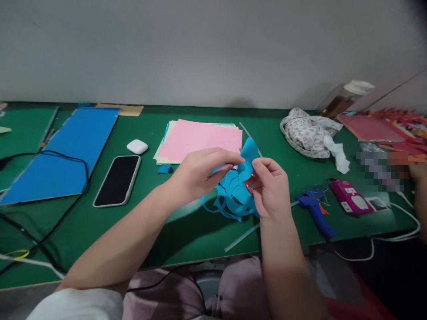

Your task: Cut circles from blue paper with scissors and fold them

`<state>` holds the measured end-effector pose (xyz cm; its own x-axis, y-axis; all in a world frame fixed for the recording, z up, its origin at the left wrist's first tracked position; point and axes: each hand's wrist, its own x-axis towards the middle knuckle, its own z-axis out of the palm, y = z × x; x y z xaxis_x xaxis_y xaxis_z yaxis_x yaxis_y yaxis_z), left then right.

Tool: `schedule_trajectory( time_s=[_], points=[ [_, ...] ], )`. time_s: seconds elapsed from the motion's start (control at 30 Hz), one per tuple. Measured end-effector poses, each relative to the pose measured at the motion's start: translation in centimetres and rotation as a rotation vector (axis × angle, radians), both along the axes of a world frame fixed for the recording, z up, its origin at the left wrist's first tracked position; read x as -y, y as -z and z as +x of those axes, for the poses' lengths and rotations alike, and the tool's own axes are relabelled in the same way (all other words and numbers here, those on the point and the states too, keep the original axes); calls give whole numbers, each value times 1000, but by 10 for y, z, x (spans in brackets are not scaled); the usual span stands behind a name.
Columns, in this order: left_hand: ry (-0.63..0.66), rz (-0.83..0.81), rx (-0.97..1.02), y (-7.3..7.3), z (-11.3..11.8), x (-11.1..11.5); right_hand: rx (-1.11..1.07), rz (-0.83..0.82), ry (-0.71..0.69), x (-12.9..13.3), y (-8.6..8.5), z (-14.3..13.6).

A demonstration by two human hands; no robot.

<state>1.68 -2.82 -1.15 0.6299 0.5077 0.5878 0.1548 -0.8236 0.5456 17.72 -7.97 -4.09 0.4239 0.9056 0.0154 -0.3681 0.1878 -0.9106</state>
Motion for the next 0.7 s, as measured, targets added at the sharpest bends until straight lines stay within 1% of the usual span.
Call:
schedule_trajectory(
  time_s=[0.07, 0.13, 0.27, 0.37, 0.43, 0.5, 0.63, 0.7],
  points=[
    [-6, 103, -29, 2, 1, -2, -9, -16, -21, 0, -1, 0],
    [-33, 134, -18, 4, 3, -3, -10, -25, -35, 1, -1, -1],
    [-48, 135, 42, 4, 4, -4, -6, -44, -59, 2, -2, -3],
    [-40, 94, 92, 3, 3, -4, 15, -58, -76, 2, -3, -2],
    [-36, 34, 121, 3, 3, -4, 49, -44, -91, 2, -3, -1],
    [-53, -87, 150, 3, 4, -5, 135, 9, -70, 3, -2, 2],
    [-128, -408, 248, 4, 5, -4, 486, 178, -25, 7, 0, 7],
    [-135, -494, 284, 5, 7, -4, 643, 256, -12, 9, 0, 7]
  ],
)
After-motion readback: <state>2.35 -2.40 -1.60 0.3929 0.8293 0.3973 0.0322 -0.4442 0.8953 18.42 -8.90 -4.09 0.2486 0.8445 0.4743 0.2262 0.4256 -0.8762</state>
